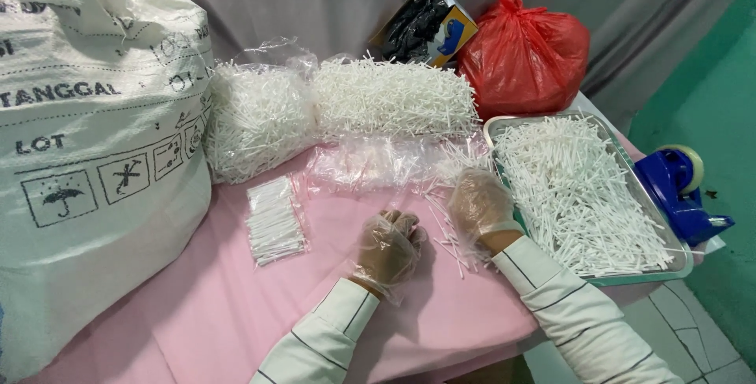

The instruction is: The person is packaging cotton swabs into small plastic bags from a bulk supply.

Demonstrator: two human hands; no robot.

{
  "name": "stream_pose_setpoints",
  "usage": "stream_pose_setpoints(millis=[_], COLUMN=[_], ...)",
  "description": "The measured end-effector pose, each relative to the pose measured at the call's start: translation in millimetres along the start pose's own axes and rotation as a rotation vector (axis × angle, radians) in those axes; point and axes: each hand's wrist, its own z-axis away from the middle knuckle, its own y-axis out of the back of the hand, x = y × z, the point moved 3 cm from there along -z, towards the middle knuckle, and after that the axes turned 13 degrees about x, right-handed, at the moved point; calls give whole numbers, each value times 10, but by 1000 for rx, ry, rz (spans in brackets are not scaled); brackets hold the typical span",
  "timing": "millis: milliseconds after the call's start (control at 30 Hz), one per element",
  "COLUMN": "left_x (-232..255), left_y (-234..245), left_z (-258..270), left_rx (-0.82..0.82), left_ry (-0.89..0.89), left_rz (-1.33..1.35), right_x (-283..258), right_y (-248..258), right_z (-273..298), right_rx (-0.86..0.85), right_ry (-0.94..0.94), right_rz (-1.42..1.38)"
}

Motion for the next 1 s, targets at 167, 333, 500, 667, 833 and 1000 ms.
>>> stream_pose_setpoints(millis=[167, 333, 500, 667, 833, 1000], left_x=[-2, -2, 180, 321, 396, 418], left_y=[392, 438, 664, 736, 793, 738], left_z=[-357, -416, -546, -596, -598, -639], left_rx=[-375, -490, -553, -531, -502, -481], left_ry=[-97, -48, 8, 64, 122, 192], left_rz=[144, 171, 100, 28, -43, -118], right_x=[-173, -287, -432, -420, -112, 393], right_y=[463, 944, 1454, 1566, 650, -134], right_z=[-162, -143, -215, -244, -128, -219], right_rx=[-83, -136, -187, -217, 281, 240], right_ry=[-46, -83, -130, -43, 30, 54], right_rz=[20, 36, 49, 201, 273, -574])
